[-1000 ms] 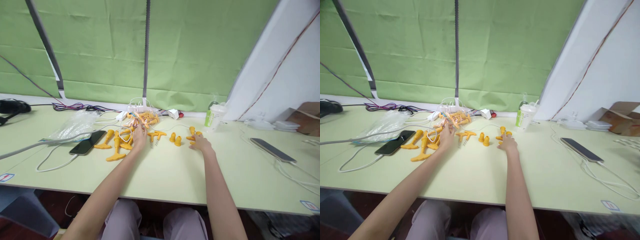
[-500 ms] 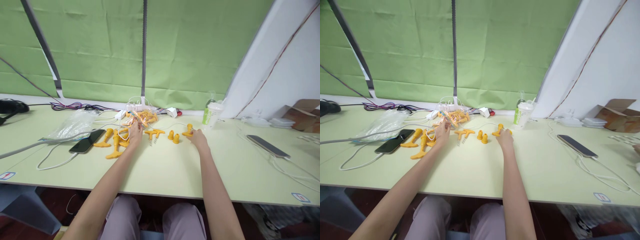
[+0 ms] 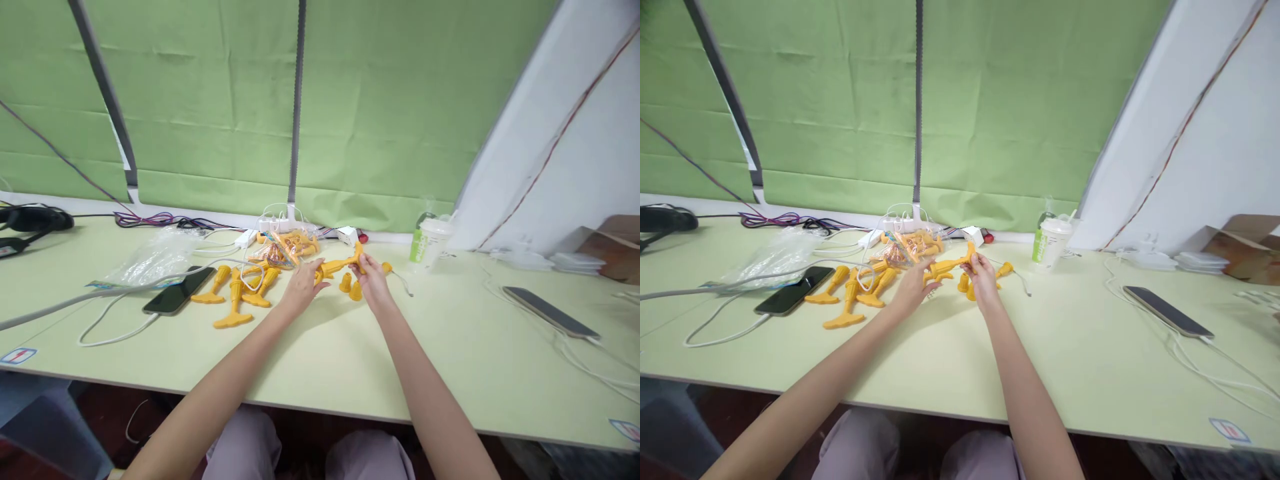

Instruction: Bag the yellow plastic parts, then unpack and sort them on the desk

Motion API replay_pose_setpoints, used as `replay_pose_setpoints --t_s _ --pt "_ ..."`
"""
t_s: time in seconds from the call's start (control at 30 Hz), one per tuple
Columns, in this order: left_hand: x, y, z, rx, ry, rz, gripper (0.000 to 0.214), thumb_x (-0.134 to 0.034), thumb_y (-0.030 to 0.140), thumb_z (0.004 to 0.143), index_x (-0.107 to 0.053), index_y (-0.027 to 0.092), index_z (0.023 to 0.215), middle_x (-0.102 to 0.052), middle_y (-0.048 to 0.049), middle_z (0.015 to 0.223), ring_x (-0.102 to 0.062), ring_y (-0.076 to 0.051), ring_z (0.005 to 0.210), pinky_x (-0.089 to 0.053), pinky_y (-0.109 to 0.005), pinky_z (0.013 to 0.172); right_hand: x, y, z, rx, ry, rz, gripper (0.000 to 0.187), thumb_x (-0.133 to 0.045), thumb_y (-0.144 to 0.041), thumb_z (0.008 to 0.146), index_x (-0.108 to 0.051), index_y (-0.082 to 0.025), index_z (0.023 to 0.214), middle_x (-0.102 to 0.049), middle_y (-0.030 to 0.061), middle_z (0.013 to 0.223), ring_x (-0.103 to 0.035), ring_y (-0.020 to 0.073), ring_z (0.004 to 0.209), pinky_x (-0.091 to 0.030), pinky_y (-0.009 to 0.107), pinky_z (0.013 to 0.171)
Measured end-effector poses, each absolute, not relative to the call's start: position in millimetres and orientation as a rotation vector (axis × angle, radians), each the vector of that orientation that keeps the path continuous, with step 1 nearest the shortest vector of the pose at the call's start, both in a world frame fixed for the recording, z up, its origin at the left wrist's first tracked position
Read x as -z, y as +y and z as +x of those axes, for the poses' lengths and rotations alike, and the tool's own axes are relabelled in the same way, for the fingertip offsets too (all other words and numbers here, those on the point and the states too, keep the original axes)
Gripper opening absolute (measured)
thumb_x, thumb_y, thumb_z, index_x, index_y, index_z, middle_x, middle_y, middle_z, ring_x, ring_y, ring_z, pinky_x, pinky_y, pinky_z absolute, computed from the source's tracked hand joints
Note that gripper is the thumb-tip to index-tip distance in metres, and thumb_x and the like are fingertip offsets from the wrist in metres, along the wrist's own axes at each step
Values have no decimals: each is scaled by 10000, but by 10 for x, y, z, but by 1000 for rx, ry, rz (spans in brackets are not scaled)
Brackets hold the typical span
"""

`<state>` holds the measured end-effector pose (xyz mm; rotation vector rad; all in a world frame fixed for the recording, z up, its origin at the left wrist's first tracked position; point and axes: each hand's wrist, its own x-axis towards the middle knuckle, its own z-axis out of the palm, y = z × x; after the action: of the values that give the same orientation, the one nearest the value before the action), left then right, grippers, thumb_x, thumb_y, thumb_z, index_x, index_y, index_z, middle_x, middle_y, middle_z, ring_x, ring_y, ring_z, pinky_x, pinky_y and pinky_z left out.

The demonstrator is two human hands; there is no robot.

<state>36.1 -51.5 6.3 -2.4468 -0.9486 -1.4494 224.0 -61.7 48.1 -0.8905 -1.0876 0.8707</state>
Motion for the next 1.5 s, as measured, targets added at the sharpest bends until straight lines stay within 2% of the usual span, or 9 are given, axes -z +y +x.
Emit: replay_pose_setpoints --t_s 0.37,0.53,0.6,0.7,0.8,1.03,1.23,1.37,1.5 --pt "-165 -573 278 1549 -1501 -2624 383 -529 515 823 -562 196 1033 -619 -24 705 -587 -186 658 -415 -264 653 -493 -665 2258 -853 -1209 -961 487 -700 -573 600 -574 -224 917 -687 48 924 -629 158 727 -476 293 696" --pt "-271 -623 279 1840 -1653 -3061 637 -163 629 881 -514 181 594 -456 -4 423 -435 -132 417 -375 -260 517 -533 -706 2241 -782 -1264 -907 455 -679 -540 653 -572 -227 965 -695 68 1000 -617 159 765 -468 306 737" --pt "-283 -628 268 1901 -1604 -3198 664 -121 618 886 -540 165 641 -534 -34 499 -476 -137 453 -399 -262 514 -540 -716 2237 -783 -1268 -913 452 -664 -546 663 -587 -229 976 -697 67 1003 -604 153 743 -466 295 698" --pt "-267 -635 259 2015 -1410 -2980 463 -355 555 876 -547 163 1029 -657 -83 901 -594 -167 733 -463 -276 651 -540 -720 2225 -831 -1236 -910 447 -652 -557 666 -618 -224 962 -707 55 931 -572 130 643 -451 278 624" --pt "-246 -651 258 1856 -1217 -2873 518 -539 475 816 -415 199 1236 -608 -85 1094 -588 -172 873 -451 -298 795 -527 -705 2214 -855 -1198 -892 437 -665 -549 654 -637 -207 925 -705 48 863 -540 109 578 -439 267 590" --pt "-211 -709 320 1388 -1250 -2980 510 -572 517 790 -469 234 1202 -613 -61 1058 -579 -203 909 -432 -340 852 -511 -651 2260 -813 -1144 -896 481 -690 -566 622 -625 -194 919 -693 47 872 -524 81 537 -390 229 510" --pt "-204 -686 341 1745 -1086 -3073 534 -185 502 946 -333 212 1370 -473 -126 1323 -490 -200 1157 -414 -357 946 -537 -715 2234 -891 -1221 -943 513 -668 -558 659 -614 -222 1043 -688 15 766 -473 62 447 -302 213 423" --pt "-206 -585 289 1660 -1020 -2717 448 -410 433 918 -417 270 1335 -397 -91 1409 -362 -234 1291 -300 -426 1061 -471 -789 2069 -1112 -1376 -992 574 -670 -529 680 -527 -232 1150 -603 -51 580 -475 75 423 -296 200 431" --pt "-174 -491 222 1442 -920 -2610 267 -498 308 893 -597 259 1137 -491 -88 1313 -456 -234 1200 -382 -422 998 -379 -798 1976 -1242 -1363 -1067 551 -666 -533 682 -459 -242 1102 -598 -66 609 -482 72 436 -282 188 446"
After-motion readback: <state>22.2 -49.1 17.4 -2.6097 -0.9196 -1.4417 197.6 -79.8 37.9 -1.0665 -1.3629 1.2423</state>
